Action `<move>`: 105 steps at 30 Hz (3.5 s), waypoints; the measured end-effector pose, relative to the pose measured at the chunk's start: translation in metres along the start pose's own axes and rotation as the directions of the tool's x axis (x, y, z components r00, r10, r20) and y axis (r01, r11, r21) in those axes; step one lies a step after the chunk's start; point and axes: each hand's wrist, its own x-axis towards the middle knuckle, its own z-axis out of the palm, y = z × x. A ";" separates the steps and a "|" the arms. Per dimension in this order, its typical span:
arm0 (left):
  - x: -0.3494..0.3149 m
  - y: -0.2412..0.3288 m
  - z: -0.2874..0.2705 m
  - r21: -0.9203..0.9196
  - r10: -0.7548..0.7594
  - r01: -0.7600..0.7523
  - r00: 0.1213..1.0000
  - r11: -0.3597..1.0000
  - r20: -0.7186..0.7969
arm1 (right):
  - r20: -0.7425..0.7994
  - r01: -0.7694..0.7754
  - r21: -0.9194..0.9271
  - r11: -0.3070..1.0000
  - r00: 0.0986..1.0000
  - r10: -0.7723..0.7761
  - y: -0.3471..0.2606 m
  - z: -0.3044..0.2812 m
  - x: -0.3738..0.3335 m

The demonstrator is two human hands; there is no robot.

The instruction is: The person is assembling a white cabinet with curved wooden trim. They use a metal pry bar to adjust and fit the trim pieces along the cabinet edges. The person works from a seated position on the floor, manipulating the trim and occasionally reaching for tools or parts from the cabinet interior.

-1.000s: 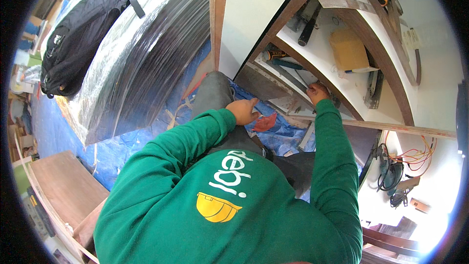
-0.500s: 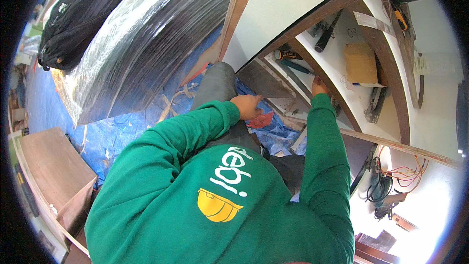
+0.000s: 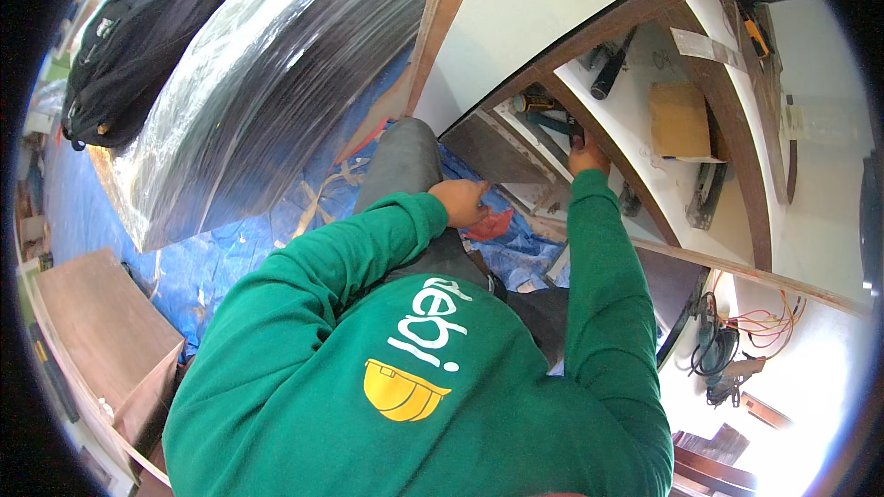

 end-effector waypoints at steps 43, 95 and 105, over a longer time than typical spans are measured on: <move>-0.003 0.006 0.003 0.066 0.022 -0.025 0.999 0.998 0.034 | -0.003 0.306 0.145 0.941 0.951 -0.309 0.037 -0.035 -0.129; -0.040 0.108 0.020 -0.439 0.143 -0.077 0.982 0.895 0.120 | 0.035 0.030 0.785 0.619 0.995 -0.093 0.038 -0.153 -0.225; -0.056 0.105 0.014 -0.383 0.392 -0.337 0.917 0.860 0.074 | -0.074 0.100 0.615 0.782 0.995 -0.070 0.038 -0.166 -0.225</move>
